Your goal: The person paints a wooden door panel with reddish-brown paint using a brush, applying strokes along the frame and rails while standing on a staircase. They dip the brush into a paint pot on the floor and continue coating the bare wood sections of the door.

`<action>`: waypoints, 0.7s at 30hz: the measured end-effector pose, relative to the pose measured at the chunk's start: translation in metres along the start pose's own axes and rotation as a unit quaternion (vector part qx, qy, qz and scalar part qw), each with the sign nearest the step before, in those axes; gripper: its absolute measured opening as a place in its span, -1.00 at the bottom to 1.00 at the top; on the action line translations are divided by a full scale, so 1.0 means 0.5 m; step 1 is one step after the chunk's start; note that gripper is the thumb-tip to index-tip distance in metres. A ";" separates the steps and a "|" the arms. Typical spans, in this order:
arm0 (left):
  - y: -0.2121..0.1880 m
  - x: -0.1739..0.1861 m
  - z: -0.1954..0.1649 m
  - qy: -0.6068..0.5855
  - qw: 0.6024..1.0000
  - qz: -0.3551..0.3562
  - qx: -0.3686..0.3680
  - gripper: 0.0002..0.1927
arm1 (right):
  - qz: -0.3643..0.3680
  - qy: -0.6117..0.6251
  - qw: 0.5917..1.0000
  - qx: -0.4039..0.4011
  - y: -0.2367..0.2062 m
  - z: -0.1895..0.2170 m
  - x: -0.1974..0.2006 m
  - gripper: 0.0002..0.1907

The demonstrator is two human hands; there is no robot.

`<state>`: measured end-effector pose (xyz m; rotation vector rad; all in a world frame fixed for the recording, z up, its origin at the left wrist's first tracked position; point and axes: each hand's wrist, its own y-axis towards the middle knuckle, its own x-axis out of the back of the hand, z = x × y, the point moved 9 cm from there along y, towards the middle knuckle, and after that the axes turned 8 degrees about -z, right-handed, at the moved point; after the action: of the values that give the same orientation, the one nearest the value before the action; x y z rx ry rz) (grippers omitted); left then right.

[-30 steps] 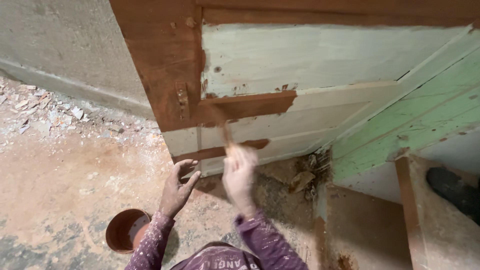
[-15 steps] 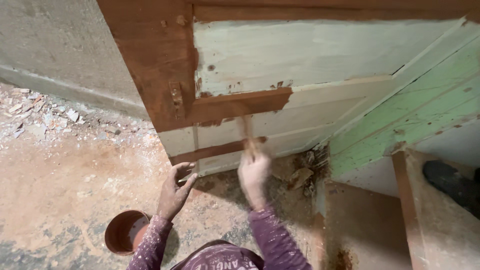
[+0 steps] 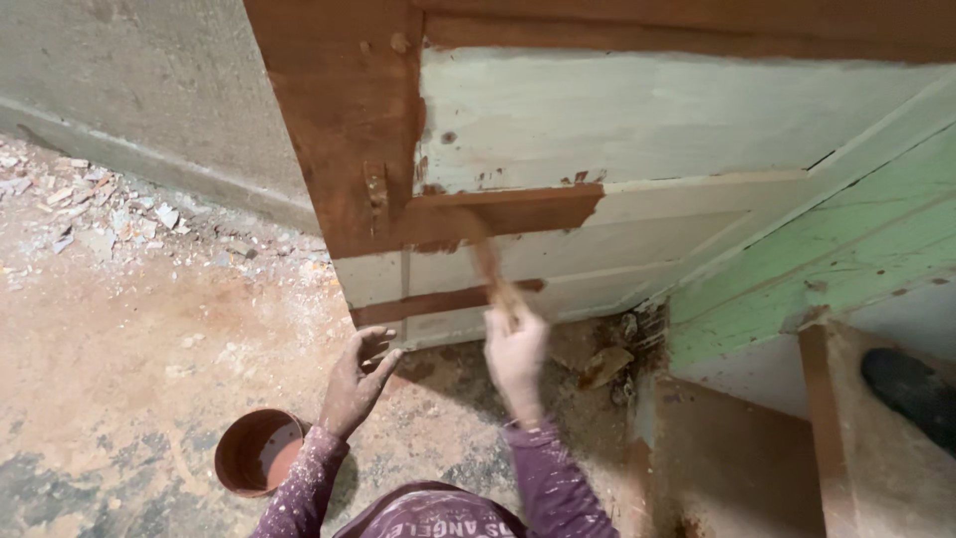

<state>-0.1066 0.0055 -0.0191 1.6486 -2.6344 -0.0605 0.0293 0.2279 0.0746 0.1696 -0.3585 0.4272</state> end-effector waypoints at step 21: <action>-0.039 0.029 0.021 -0.013 0.997 -0.070 0.021 -0.56 | 0.164 0.037 0.954 0.248 0.145 0.254 0.013 -0.69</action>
<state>-0.0960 -0.0157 -0.0304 1.8564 -2.5519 -0.0298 -0.0350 0.2655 0.2004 0.5884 -0.1978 0.8484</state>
